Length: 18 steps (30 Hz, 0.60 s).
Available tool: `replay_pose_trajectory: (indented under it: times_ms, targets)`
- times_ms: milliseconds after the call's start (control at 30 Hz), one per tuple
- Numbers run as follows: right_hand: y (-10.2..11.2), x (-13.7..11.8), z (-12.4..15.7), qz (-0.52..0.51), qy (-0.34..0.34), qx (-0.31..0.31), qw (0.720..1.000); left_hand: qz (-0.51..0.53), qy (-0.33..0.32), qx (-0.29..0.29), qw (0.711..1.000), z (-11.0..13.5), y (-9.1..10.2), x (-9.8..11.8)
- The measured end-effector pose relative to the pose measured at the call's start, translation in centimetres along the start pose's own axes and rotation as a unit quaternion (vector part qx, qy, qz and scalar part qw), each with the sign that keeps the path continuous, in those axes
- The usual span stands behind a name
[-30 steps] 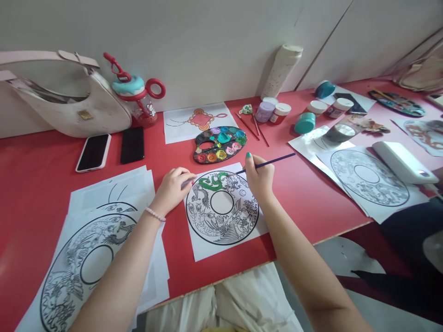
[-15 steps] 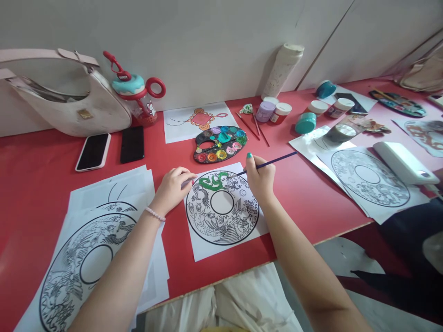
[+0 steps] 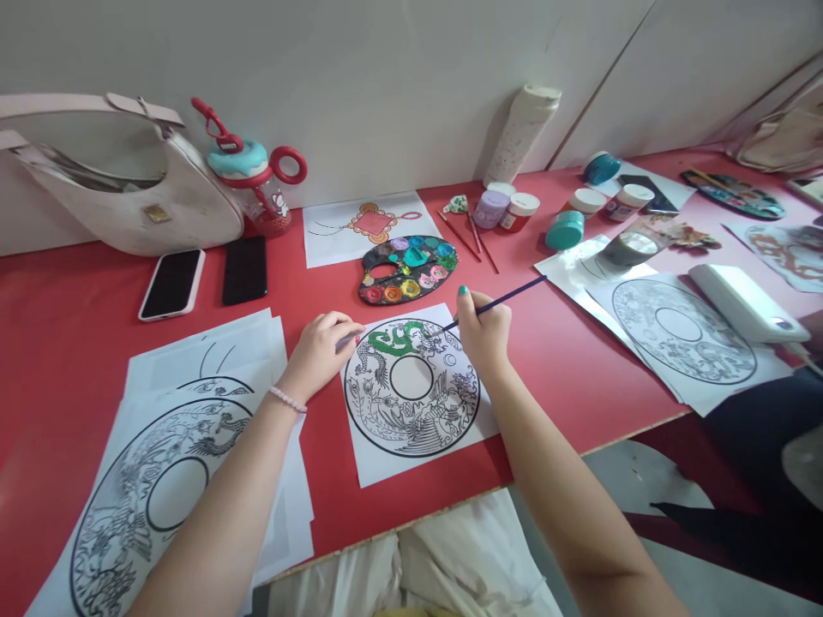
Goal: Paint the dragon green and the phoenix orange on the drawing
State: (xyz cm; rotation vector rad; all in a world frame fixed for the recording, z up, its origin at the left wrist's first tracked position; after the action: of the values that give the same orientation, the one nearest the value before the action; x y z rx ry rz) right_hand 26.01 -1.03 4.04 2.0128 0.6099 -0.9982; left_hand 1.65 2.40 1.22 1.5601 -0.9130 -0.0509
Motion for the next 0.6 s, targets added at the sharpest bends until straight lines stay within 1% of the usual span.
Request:
replay_pose_trajectory:
  times_ms: [300,600]
  targets:
    - [0.33,-0.06,0.01,-0.023,0.001,0.020,1.000,0.001,0.002,-0.001,1.000,0.02,-0.10,-0.14]
    - [0.12,-0.07,-0.18,0.001,0.005,-0.006,1.000,-0.001,0.000,-0.002,1.000,0.01,-0.03,-0.06]
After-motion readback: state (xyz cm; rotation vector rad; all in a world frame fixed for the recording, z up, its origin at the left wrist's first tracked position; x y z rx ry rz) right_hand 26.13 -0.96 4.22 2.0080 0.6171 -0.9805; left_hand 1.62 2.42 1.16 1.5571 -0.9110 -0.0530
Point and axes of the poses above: each hand's wrist, its own z-axis away from the middle knuckle, its own y-axis out of the back of the hand, x = y × z, the point moved 3 cm from there along -z, towards the middle knuckle, and after that the axes turned 1 degree about -y, right-handed, at the moved point
